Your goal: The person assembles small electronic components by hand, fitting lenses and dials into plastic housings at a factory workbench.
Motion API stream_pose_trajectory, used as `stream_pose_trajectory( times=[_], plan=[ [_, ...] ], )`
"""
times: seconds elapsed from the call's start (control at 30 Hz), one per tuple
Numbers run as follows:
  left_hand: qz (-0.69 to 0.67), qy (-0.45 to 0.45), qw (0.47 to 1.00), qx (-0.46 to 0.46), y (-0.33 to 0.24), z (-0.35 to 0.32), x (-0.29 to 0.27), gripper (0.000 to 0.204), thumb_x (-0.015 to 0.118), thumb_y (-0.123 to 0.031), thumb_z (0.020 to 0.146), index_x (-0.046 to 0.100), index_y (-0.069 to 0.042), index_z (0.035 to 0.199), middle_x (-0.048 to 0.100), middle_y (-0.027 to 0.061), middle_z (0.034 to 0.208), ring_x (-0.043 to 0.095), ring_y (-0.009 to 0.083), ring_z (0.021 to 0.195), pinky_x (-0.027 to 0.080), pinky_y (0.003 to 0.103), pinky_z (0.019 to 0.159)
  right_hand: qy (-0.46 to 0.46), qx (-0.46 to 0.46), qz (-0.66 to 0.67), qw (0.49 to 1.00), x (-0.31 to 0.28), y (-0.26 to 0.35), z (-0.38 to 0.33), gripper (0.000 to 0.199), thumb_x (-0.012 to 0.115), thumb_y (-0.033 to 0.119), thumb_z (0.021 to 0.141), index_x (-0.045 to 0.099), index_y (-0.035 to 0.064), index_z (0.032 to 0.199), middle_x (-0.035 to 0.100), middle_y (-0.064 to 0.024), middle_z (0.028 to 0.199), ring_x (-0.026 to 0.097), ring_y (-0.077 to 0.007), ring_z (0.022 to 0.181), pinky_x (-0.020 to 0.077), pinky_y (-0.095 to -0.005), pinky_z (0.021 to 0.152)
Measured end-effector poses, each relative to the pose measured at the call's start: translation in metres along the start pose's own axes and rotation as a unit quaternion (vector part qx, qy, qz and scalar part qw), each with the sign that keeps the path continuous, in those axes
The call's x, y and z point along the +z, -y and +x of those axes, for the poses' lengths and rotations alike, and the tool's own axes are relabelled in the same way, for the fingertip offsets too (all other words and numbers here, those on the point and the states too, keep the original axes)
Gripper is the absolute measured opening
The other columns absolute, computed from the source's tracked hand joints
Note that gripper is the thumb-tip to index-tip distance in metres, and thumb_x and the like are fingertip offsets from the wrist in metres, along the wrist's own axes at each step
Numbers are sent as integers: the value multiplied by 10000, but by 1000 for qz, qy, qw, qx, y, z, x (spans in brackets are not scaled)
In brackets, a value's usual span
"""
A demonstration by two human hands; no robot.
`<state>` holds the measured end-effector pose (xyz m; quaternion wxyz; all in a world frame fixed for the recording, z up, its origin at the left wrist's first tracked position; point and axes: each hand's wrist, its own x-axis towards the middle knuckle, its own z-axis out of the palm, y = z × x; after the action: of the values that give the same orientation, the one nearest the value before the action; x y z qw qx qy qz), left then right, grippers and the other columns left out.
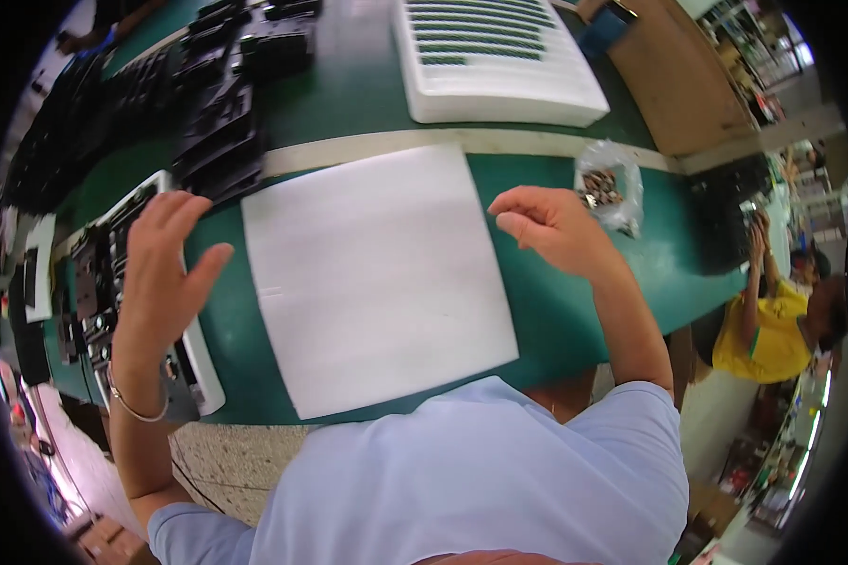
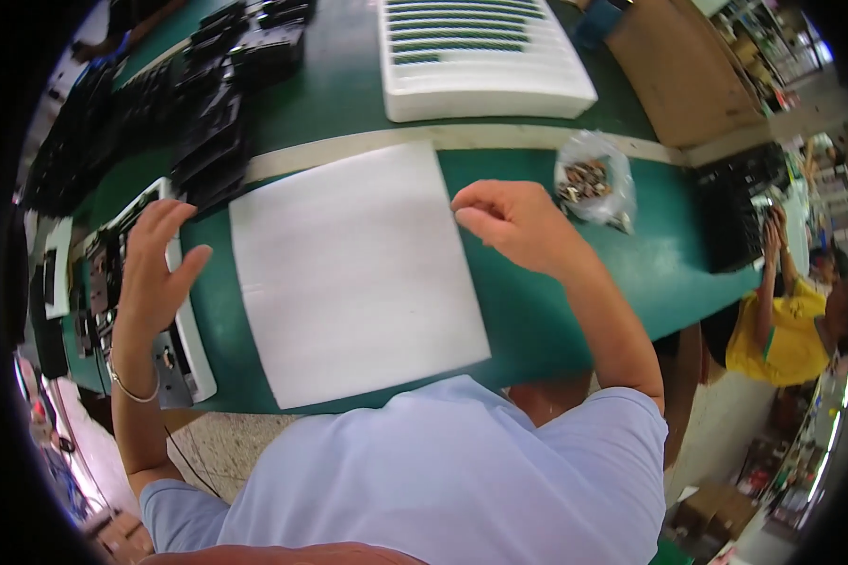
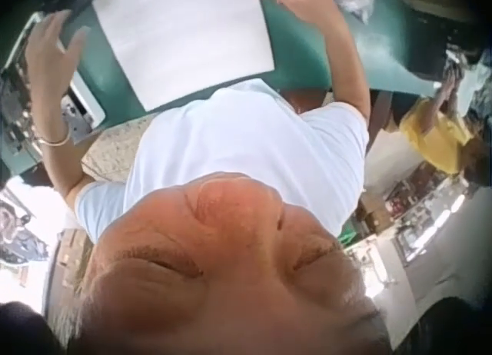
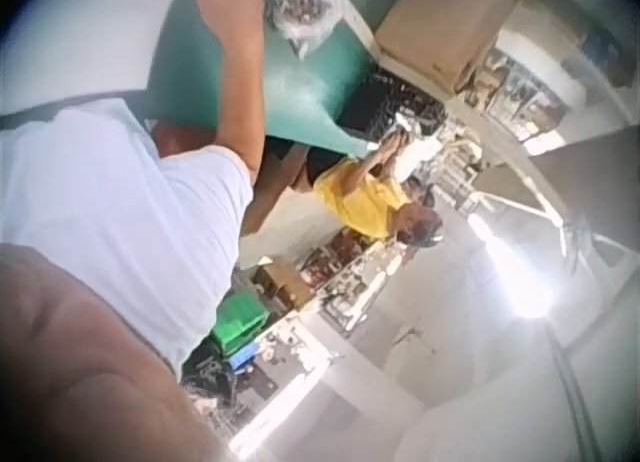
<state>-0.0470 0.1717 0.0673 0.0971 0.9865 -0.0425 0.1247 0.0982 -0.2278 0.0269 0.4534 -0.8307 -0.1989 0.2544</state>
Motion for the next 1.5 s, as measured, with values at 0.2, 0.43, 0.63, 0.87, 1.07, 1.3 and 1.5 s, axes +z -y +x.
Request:
stream_pose_trajectory(
  times=[0.2,0.43,0.63,0.87,1.07,1.3,1.5],
  plan=[
    [-102,105,982,116,-91,34,63,427,770,-164,779,612,3,1138,579,185,1188,507,357,1184,392,444,1014,-269,2,-237,934,-73,-47,-61,198,639,139,904,671,-29,1003,704,-139,866,668,-256,758,517,-338,700],
    [66,-53,992,98,-94,63,91,510,745,-160,794,557,-40,1252,549,179,1261,488,358,1219,375,465,1015,-263,-86,-209,938,-47,-45,-113,110,664,52,903,674,-5,997,658,-106,840,608,-177,690,486,-289,639],
    [224,58,954,-191,-1,53,54,441,678,-191,875,569,-46,1276,565,139,1319,509,307,1262,413,479,1000,-216,-73,-125,966,-33,-48,-110,115,643,56,920,671,-10,1010,577,-39,767,487,-102,632,405,-252,585],
    [130,-23,978,-163,100,46,45,432,683,-222,866,593,-38,1246,608,133,1229,571,349,1162,468,458,953,-184,-90,-109,973,-26,-33,-83,119,661,48,909,669,-20,1006,587,-37,777,487,-92,634,399,-243,576],
    [-58,-44,983,-169,119,100,65,724,711,-463,841,533,-4,1371,562,220,1341,542,371,1242,433,399,1048,-176,-122,-121,969,-14,-18,-77,125,669,44,903,670,-19,1012,616,-48,803,508,-92,634,413,-245,565],
    [-65,3,962,-264,115,125,69,648,686,-524,825,688,28,1165,683,239,1131,629,379,1127,478,396,997,-168,-100,-111,974,-9,-22,-82,132,683,44,884,672,-15,1001,598,-57,778,513,-111,628,414,-253,566],
    [24,16,959,-282,115,129,70,456,675,-372,850,694,49,1023,675,267,1092,636,406,1061,501,433,933,-173,-88,-95,976,-5,-32,-85,131,682,38,882,670,-15,1001,590,-59,768,512,-120,627,426,-264,579]
  ],
)
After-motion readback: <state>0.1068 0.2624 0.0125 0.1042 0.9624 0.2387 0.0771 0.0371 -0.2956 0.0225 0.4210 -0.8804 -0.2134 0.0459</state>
